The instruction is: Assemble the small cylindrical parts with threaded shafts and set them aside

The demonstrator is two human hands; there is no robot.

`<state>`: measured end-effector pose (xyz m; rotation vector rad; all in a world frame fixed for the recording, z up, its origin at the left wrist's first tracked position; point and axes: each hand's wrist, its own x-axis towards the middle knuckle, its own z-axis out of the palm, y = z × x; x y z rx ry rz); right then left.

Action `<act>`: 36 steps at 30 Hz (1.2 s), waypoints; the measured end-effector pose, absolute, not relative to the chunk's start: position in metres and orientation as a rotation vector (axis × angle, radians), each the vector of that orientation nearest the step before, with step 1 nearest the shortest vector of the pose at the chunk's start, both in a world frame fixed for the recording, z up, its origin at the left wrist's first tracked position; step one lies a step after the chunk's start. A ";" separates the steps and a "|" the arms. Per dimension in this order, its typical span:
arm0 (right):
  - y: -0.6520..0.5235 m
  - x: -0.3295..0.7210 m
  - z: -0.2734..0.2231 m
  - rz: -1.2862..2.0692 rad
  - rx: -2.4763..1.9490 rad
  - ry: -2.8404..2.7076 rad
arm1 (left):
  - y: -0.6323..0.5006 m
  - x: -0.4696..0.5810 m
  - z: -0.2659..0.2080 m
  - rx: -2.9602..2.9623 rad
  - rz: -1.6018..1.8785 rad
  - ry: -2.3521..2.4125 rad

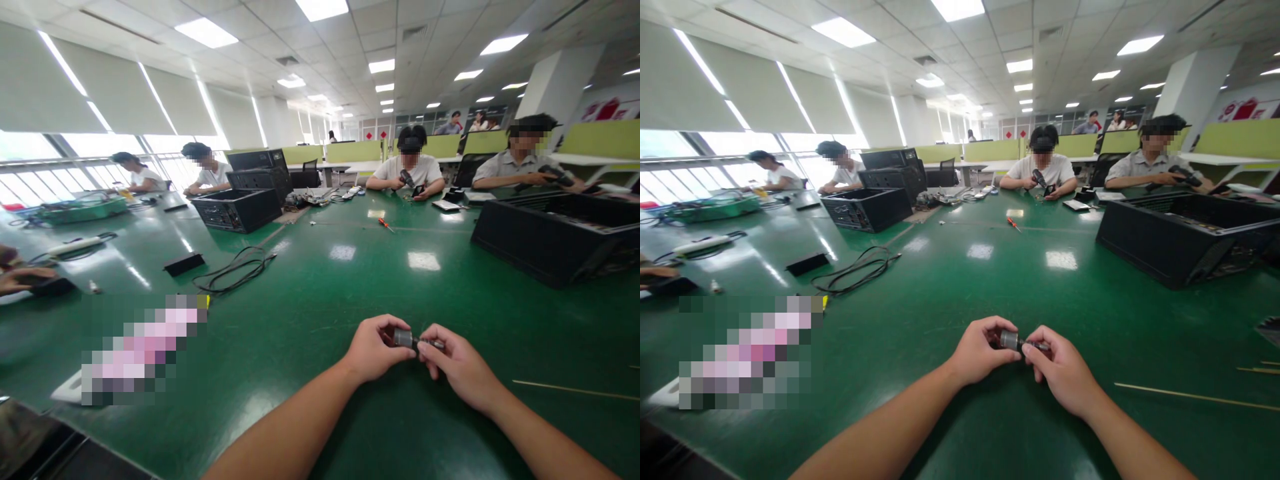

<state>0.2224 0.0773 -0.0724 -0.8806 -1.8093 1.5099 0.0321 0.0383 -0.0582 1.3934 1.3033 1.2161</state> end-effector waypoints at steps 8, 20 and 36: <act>0.078 0.223 -0.072 1.519 -0.874 -1.807 | 0.039 0.031 -0.059 1.379 1.216 1.293; 0.080 0.222 -0.068 1.536 -0.859 -1.736 | 0.043 0.028 -0.058 1.363 1.216 1.285; 0.084 0.219 -0.070 1.599 -0.807 -1.611 | 0.045 0.027 -0.052 1.397 1.209 1.318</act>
